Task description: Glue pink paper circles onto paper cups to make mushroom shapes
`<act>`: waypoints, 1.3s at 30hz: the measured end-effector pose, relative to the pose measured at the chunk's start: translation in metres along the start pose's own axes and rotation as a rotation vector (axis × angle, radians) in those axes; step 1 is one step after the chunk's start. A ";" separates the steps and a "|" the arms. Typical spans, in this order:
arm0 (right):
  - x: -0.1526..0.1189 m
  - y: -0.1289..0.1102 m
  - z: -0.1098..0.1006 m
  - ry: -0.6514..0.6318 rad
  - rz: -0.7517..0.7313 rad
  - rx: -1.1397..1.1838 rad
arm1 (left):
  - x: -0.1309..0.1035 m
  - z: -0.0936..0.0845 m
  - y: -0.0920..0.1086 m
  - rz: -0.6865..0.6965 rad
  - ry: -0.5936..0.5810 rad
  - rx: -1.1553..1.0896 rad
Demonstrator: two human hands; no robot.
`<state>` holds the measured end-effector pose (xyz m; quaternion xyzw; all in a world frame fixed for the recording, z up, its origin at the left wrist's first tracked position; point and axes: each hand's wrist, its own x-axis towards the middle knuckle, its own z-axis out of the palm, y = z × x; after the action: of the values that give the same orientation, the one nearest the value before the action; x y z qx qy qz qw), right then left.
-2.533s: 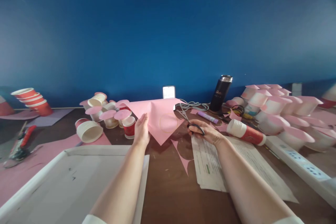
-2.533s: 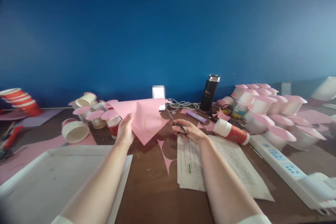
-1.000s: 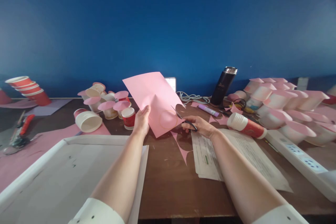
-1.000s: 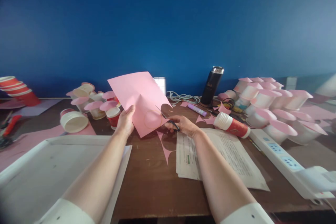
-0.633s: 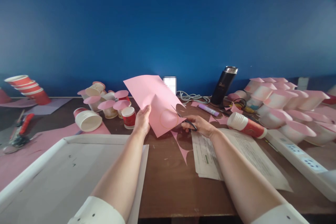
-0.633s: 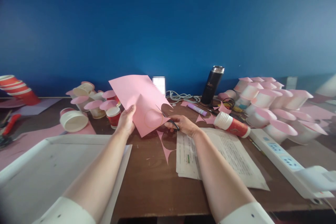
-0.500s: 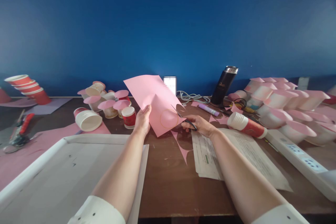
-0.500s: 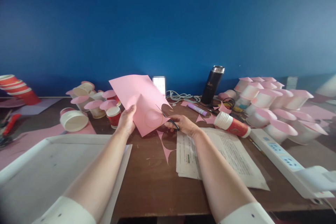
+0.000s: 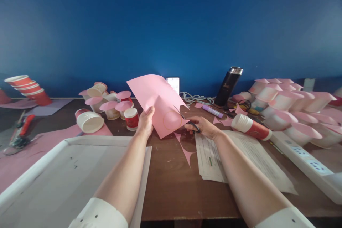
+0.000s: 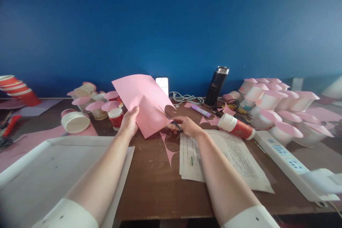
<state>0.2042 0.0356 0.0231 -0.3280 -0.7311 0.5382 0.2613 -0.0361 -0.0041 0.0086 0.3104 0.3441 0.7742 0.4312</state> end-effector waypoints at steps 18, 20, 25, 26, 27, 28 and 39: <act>-0.002 -0.003 -0.001 -0.018 0.027 -0.034 | 0.005 -0.004 -0.005 0.019 0.011 -0.008; -0.002 -0.004 0.000 -0.015 0.036 -0.029 | 0.005 -0.004 -0.006 0.017 0.003 -0.019; -0.001 -0.004 0.001 -0.013 0.029 -0.034 | 0.006 -0.006 -0.007 0.008 0.009 -0.009; -0.001 -0.004 0.001 -0.010 0.028 -0.037 | 0.006 -0.007 -0.008 0.006 0.011 -0.002; -0.001 -0.004 0.001 -0.007 0.027 -0.041 | 0.006 -0.007 -0.008 0.004 0.013 0.005; -0.001 -0.003 0.001 -0.004 0.025 -0.044 | 0.006 -0.007 -0.008 0.003 0.014 0.009; 0.002 0.005 0.000 0.009 0.022 -0.009 | 0.003 -0.003 -0.003 -0.014 0.014 0.009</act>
<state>0.2038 0.0381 0.0186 -0.3394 -0.7287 0.5362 0.2573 -0.0388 -0.0010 0.0054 0.3044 0.3528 0.7718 0.4326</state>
